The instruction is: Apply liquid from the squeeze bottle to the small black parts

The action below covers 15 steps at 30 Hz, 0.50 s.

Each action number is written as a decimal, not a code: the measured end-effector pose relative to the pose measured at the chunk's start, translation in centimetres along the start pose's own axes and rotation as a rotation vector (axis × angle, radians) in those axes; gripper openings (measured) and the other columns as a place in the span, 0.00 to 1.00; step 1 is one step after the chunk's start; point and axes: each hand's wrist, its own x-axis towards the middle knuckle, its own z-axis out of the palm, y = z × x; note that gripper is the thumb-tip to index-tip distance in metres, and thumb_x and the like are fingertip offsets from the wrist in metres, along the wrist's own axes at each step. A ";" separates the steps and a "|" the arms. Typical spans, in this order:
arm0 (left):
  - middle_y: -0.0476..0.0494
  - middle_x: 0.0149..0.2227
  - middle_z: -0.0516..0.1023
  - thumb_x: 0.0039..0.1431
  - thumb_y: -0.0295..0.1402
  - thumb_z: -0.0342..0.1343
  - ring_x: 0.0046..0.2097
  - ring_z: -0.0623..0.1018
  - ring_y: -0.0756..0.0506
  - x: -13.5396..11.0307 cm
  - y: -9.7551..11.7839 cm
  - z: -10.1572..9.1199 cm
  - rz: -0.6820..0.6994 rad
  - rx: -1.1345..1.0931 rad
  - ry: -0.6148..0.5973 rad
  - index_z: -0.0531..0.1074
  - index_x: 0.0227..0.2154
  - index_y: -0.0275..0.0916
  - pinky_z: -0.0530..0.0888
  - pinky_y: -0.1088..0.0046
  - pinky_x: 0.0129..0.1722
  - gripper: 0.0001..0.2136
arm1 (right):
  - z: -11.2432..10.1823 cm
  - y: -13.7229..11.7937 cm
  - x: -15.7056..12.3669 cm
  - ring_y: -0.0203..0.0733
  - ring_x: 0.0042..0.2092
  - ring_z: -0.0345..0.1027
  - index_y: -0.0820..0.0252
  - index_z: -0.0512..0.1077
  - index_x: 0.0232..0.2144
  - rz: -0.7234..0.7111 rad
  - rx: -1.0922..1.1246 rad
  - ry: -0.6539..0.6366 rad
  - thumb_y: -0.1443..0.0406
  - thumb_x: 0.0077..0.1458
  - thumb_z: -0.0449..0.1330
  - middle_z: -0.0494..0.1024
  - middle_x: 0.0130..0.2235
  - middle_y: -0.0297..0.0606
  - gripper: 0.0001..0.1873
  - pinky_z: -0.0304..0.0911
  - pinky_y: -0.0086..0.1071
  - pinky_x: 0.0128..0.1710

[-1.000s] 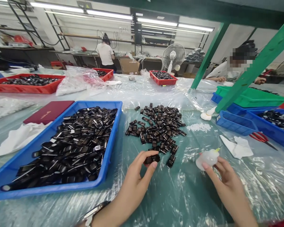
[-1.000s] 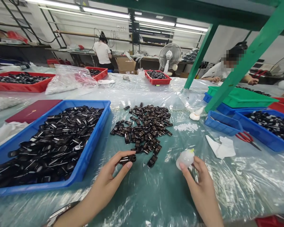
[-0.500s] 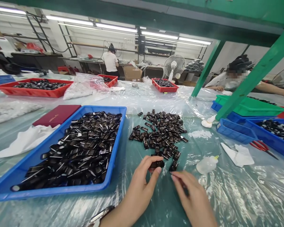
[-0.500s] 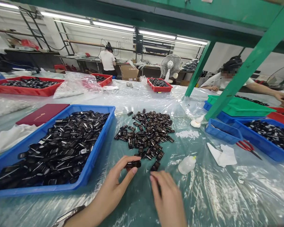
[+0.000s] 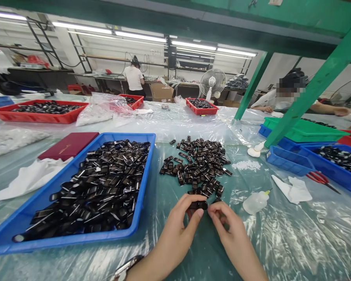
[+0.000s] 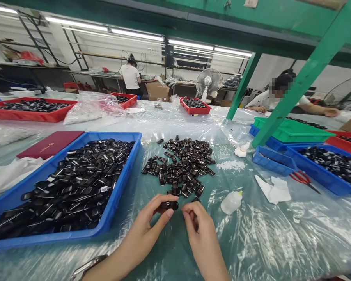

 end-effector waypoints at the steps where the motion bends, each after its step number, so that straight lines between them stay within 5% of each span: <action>1: 0.43 0.44 0.74 0.69 0.35 0.49 0.44 0.74 0.41 0.0 0.0 0.0 -0.007 -0.019 -0.018 0.71 0.49 0.44 0.71 0.64 0.42 0.10 | -0.4 -0.4 0.0 0.42 0.28 0.64 0.54 0.71 0.33 0.043 0.097 -0.030 0.54 0.63 0.55 0.69 0.30 0.35 0.13 0.61 0.35 0.29; 7: 0.43 0.46 0.76 0.68 0.34 0.51 0.46 0.74 0.41 -0.1 0.2 0.1 -0.001 -0.176 -0.153 0.72 0.49 0.44 0.70 0.62 0.47 0.10 | -1.7 -2.3 -0.4 0.37 0.29 0.60 0.55 0.72 0.32 0.243 0.601 -0.169 0.53 0.58 0.63 0.65 0.26 0.31 0.13 0.60 0.31 0.29; 15: 0.42 0.44 0.75 0.69 0.34 0.51 0.45 0.75 0.41 -0.3 0.9 -0.5 0.014 -0.158 -0.241 0.74 0.49 0.44 0.70 0.61 0.46 0.11 | -1.6 -2.2 -0.8 0.35 0.29 0.64 0.57 0.72 0.34 0.387 0.921 -0.251 0.59 0.54 0.69 0.68 0.26 0.30 0.11 0.61 0.28 0.27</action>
